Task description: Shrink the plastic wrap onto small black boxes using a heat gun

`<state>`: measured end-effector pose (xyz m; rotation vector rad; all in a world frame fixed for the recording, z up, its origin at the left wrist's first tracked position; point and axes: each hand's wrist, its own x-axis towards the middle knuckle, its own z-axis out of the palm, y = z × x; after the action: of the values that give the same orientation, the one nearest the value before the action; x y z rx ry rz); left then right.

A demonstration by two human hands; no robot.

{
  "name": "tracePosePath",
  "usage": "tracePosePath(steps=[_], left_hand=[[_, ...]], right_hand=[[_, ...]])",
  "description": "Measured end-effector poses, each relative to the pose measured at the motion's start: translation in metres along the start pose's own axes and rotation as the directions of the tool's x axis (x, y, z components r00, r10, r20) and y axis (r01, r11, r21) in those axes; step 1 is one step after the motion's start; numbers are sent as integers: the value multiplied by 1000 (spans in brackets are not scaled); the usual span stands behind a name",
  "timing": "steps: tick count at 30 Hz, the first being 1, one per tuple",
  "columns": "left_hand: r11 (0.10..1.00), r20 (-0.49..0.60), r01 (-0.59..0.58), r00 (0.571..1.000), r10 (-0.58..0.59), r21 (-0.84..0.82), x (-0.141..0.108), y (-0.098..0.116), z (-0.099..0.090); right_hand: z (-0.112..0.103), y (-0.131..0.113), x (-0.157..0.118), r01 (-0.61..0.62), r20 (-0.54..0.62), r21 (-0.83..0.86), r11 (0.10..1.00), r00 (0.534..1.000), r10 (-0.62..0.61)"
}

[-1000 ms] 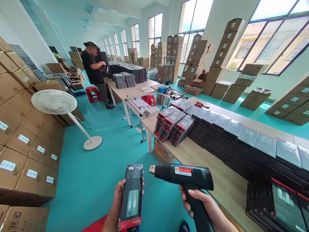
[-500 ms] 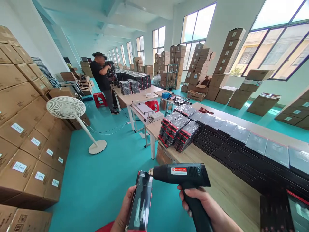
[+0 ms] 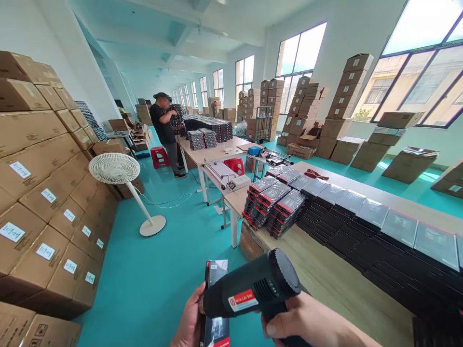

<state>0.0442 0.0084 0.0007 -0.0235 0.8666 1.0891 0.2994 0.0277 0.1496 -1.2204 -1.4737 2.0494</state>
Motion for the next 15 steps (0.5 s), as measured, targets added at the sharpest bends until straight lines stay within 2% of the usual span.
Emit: tracePosePath(steps=[2,4,5,8,11,15], left_hand=[[997,-3,-63,998,63,48,-1,0,-2],[995,20,-62,998,61,83,-2,1,-3],[994,23,-52,998,50,93,-3,1,-4],[992,-5,-56,998,57,113,-3,0,-4],[987,-7,-82,996,84,139,-5,-1,-1],[984,28,-83,996,79,160,-4,0,1]], right_hand=[[-3,1,5,51,-76,75,996,996,-45],[-11,3,11,105,-213,179,978,975,-66],[-15,3,13,102,-242,214,971,969,-48],[-20,4,15,20,-188,263,965,982,31],[-14,1,12,6,-119,296,955,992,31],[-9,2,14,61,-240,256,965,971,3]])
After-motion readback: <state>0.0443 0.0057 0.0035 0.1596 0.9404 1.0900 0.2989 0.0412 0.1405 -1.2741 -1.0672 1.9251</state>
